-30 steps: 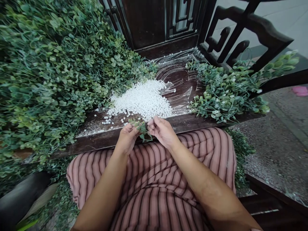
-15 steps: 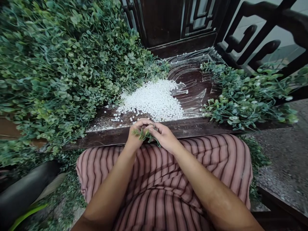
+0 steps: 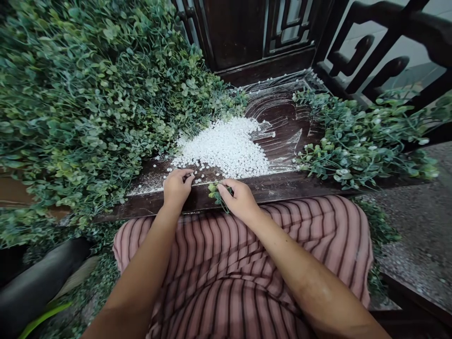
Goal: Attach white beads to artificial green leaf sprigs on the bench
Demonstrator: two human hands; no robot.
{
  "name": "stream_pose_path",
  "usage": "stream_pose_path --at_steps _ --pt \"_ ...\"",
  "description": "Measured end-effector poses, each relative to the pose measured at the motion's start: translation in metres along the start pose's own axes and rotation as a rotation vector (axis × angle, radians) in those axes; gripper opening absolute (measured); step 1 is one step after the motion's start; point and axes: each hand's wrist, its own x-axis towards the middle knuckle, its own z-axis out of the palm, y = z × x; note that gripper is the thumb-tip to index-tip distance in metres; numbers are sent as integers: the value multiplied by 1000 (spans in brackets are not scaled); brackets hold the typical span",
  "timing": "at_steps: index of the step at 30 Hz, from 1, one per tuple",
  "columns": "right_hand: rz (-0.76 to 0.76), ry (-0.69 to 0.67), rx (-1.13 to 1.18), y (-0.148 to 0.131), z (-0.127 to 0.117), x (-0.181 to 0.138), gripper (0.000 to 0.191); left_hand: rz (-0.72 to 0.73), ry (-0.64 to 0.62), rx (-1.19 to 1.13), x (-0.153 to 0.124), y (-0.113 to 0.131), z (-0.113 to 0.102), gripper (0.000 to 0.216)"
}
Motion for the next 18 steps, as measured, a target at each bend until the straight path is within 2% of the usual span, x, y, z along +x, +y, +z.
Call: stream_pose_path --at_steps 3,5,11,18 --pt "-9 8 -20 1 3 2 27 26 -5 -39 5 -1 5 9" --pt "-10 19 -39 2 5 4 27 -6 -5 -117 4 -1 8 7" --pt "-39 80 -102 3 15 12 24 -102 -19 -425 1 4 14 6" --pt "-58 91 -69 1 19 16 21 -262 -61 -897 0 27 10 12"
